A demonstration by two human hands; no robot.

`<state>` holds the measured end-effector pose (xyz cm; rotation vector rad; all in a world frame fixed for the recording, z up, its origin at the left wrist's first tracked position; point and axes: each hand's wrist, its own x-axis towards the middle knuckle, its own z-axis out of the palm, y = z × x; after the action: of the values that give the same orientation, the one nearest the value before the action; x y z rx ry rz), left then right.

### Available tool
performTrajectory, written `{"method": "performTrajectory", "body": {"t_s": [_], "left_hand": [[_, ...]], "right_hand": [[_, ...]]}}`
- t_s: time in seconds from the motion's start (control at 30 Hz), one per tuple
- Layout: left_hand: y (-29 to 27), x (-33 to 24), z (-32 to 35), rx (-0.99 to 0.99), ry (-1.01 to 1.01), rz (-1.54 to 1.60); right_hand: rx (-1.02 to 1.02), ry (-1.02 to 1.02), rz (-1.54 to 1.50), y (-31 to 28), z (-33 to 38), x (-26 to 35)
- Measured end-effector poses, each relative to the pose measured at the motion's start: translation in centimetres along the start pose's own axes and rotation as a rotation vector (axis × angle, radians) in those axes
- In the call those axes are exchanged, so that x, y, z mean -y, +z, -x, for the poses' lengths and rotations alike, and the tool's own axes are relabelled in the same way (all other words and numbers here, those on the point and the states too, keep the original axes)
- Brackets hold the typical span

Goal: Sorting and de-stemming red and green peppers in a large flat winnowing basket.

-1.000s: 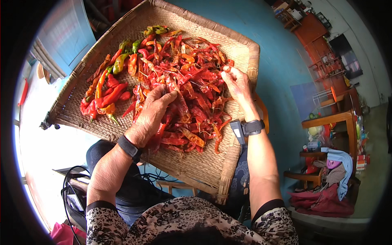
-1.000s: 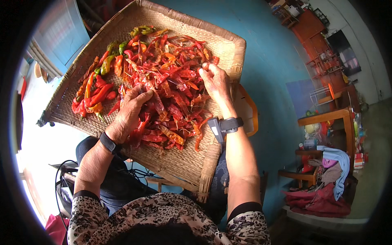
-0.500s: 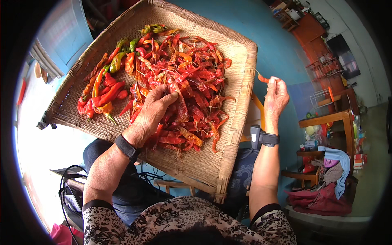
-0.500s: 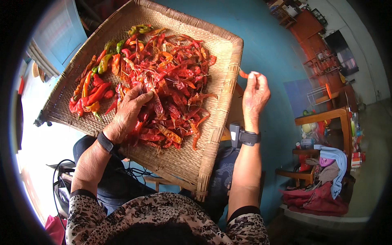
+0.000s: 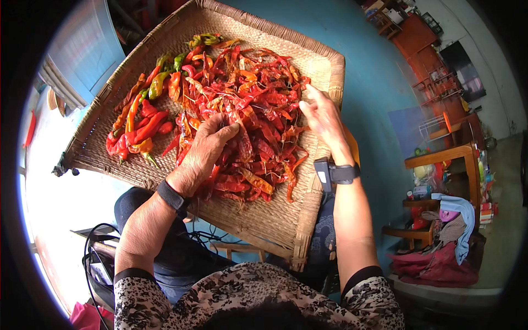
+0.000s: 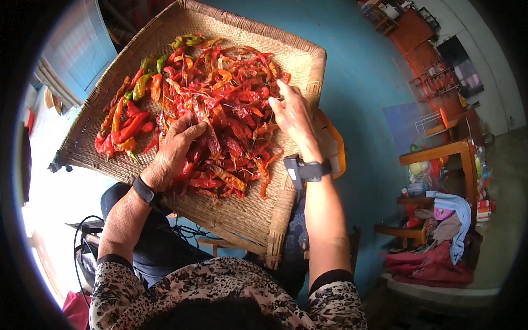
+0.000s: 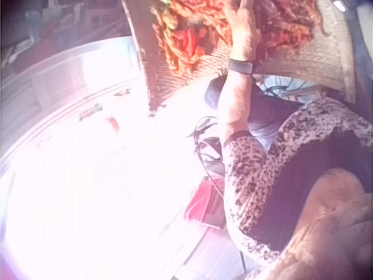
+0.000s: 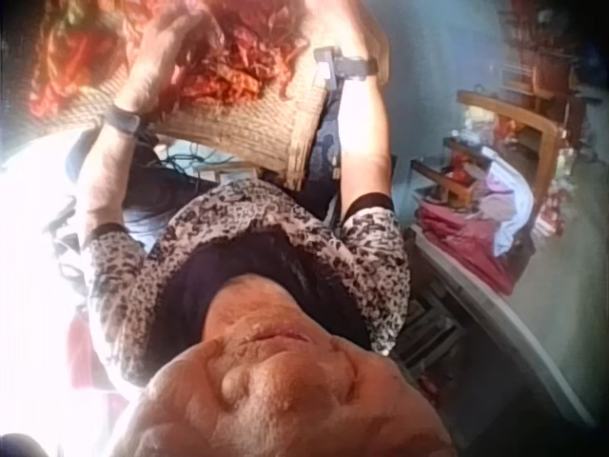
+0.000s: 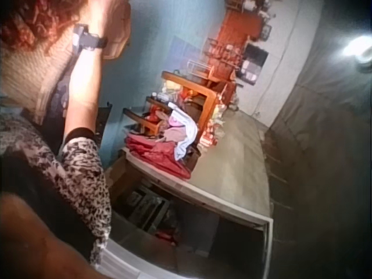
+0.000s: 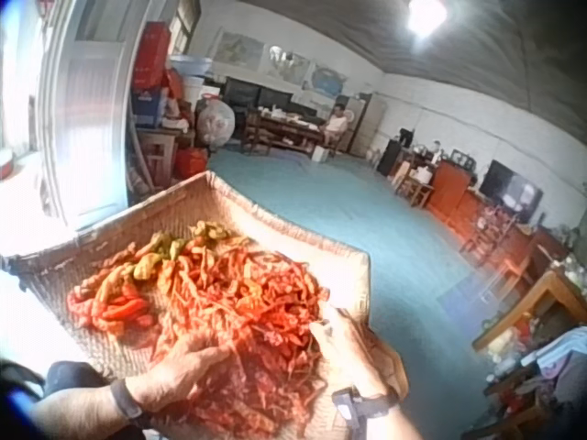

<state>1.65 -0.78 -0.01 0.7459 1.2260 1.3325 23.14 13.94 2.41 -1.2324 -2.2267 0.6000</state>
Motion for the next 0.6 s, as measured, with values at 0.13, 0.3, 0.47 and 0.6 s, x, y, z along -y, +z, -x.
{"method": "performTrajectory", "body": {"t_s": [0.13,0.3,0.47,0.6], "left_hand": [[0.0,-0.1,0.2,0.013,-0.051,0.045],[-0.4,-0.4,0.6,0.040,-0.021,0.059],[-0.2,-0.6,0.7,0.085,0.035,-0.013],[0.8,-1.2,1.1,0.077,-0.006,-0.049]], "right_hand": [[-0.006,-0.073,-0.017,2.9,-1.7,-2.3],[-0.128,-0.099,-0.211,2.7,-1.2,-1.4],[-0.335,-0.117,-0.427,1.1,-0.1,-1.2],[-0.463,-0.097,-0.429,-0.7,1.1,-2.0]]}}
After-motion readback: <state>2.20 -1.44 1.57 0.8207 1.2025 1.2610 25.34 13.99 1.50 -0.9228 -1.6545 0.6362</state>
